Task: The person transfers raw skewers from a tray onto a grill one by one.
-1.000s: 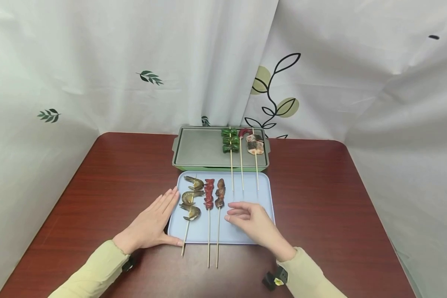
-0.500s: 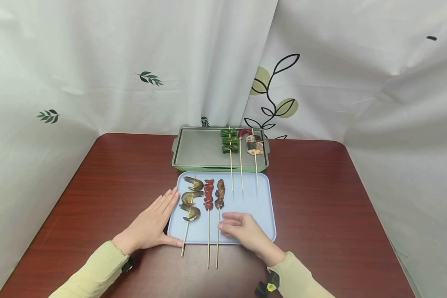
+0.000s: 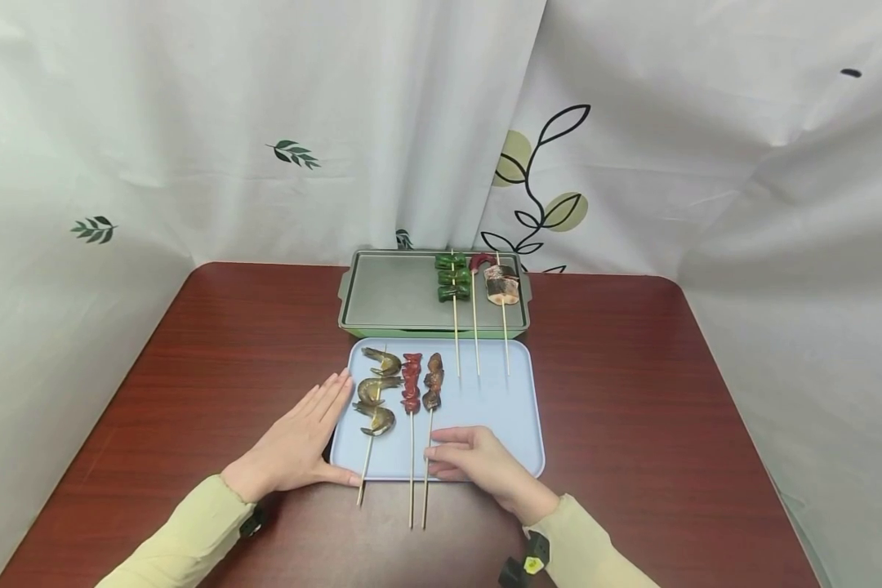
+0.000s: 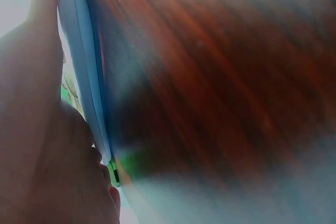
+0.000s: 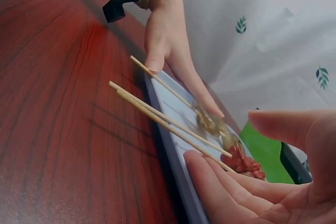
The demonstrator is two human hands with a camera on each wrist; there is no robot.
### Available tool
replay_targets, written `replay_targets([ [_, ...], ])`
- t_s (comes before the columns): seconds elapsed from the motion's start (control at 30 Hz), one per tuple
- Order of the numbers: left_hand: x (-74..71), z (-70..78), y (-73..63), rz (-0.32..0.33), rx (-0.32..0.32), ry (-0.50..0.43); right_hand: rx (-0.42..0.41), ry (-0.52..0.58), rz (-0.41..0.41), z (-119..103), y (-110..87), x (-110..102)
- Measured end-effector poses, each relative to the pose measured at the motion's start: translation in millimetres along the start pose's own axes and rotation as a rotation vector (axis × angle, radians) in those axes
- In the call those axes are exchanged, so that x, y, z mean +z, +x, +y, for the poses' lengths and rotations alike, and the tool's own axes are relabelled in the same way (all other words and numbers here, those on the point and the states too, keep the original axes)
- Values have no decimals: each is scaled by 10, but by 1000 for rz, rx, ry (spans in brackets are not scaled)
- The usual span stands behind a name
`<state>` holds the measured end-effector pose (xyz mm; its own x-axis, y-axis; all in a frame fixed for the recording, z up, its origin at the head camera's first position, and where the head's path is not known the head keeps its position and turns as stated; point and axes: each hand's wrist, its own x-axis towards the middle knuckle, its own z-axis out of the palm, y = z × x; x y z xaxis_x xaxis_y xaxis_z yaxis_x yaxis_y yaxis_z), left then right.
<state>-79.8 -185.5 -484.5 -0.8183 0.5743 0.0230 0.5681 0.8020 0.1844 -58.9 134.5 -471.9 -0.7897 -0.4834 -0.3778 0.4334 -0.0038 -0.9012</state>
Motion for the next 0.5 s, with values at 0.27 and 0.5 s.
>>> replay_targets([
  [0.27, -12, 12, -4, 0, 1, -2, 0, 31, 19, 8, -25, 12],
  [0.5, -18, 13, 1, -5, -3, -7, -1, 71, 37, 14, -46, 3],
])
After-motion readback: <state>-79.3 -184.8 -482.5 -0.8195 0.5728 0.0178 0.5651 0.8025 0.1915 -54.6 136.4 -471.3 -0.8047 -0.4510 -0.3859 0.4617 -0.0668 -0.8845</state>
